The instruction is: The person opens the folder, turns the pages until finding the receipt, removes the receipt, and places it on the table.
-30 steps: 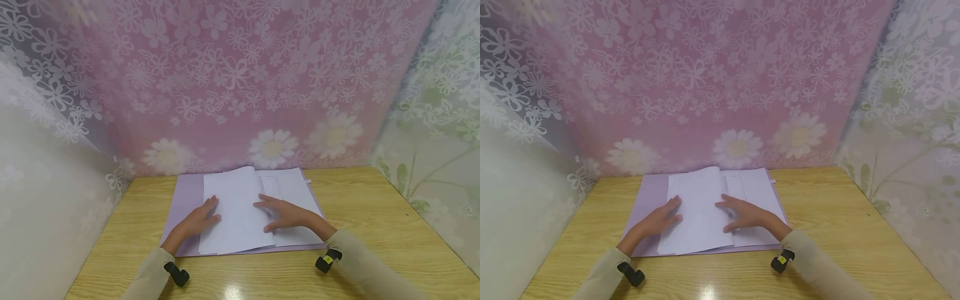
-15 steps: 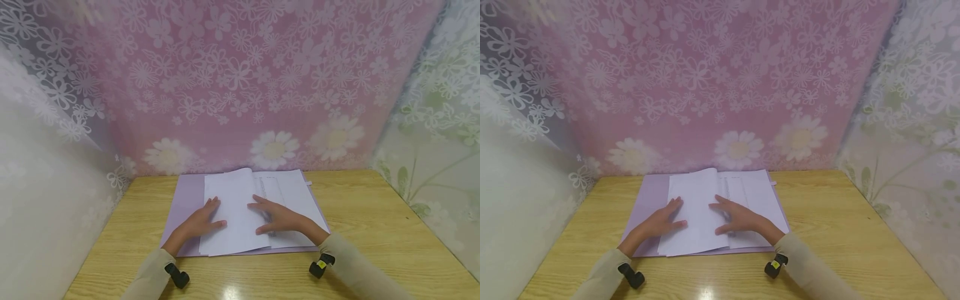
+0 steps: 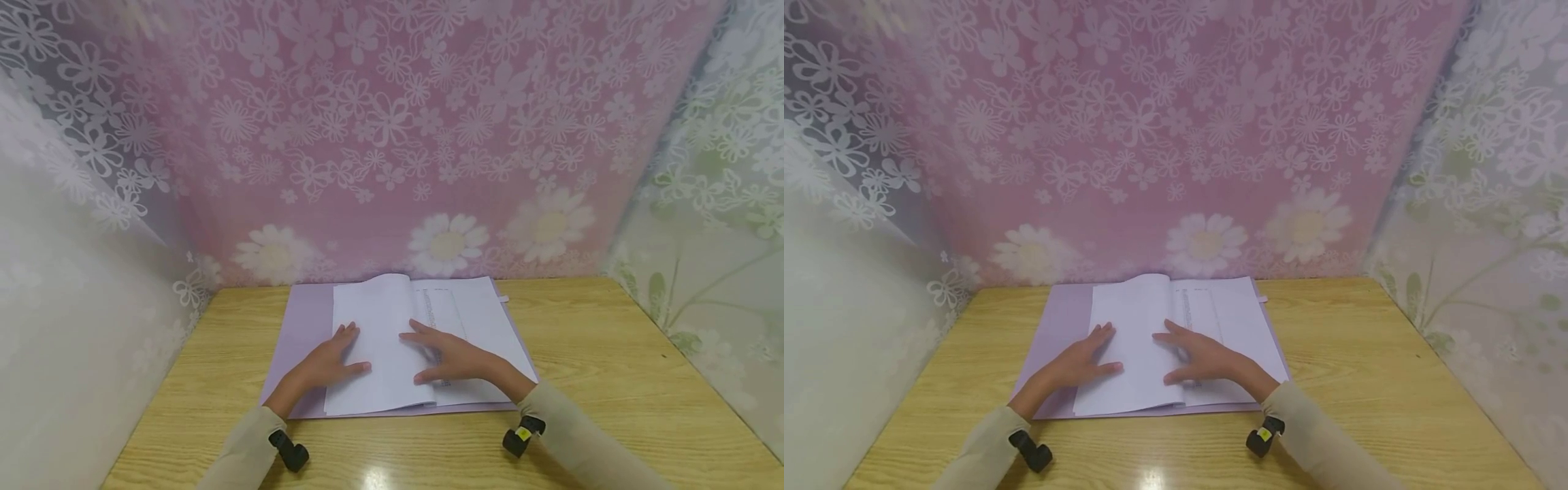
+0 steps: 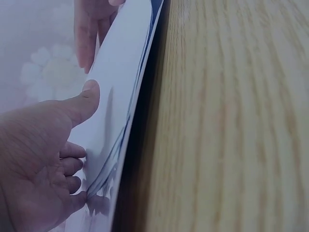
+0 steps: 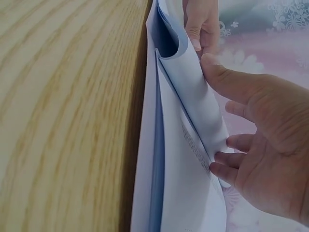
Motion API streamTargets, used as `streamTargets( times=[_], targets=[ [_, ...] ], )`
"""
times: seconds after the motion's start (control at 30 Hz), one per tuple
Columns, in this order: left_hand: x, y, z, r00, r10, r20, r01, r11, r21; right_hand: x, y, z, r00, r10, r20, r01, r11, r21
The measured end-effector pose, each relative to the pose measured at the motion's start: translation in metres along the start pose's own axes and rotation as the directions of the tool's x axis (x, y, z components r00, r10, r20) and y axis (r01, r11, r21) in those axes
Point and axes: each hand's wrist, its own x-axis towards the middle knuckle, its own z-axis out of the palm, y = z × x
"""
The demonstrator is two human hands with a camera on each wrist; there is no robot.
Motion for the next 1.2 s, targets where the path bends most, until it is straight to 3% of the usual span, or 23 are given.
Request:
streamTargets(
  times=[0.2, 0.43, 0.63, 0.8, 1.2],
  targets=[
    [0.001, 0.004, 0.001, 1.0, -0.01, 0.015, 0.01, 1.0, 0.012, 0.005, 0.0, 0.006, 1.0, 0.006, 0.022, -0.005, 0.997, -0.077],
    [0.0, 0.008, 0.002, 1.0, -0.005, 0.009, 0.004, 0.99, 0.138, 0.006, -0.003, 0.008, 0.999, 0.035, 0.034, -0.029, 0.989, -0.148],
    [0.0, 0.008, 0.002, 1.0, 0.01, 0.001, -0.009, 0.981, 0.192, 0.008, -0.004, 0.011, 0.998, 0.041, 0.053, -0.031, 0.984, -0.175],
    [0.001, 0.009, 0.002, 1.0, 0.021, 0.016, -0.024, 0.981, 0.194, 0.01, -0.007, 0.01, 0.997, 0.05, 0.063, -0.035, 0.975, -0.219],
    [0.007, 0.012, 0.0, 0.999, -0.035, 0.031, 0.028, 0.979, 0.202, 0.01, -0.017, 0.007, 0.993, 0.093, 0.069, -0.076, 0.972, -0.224]
  ],
)
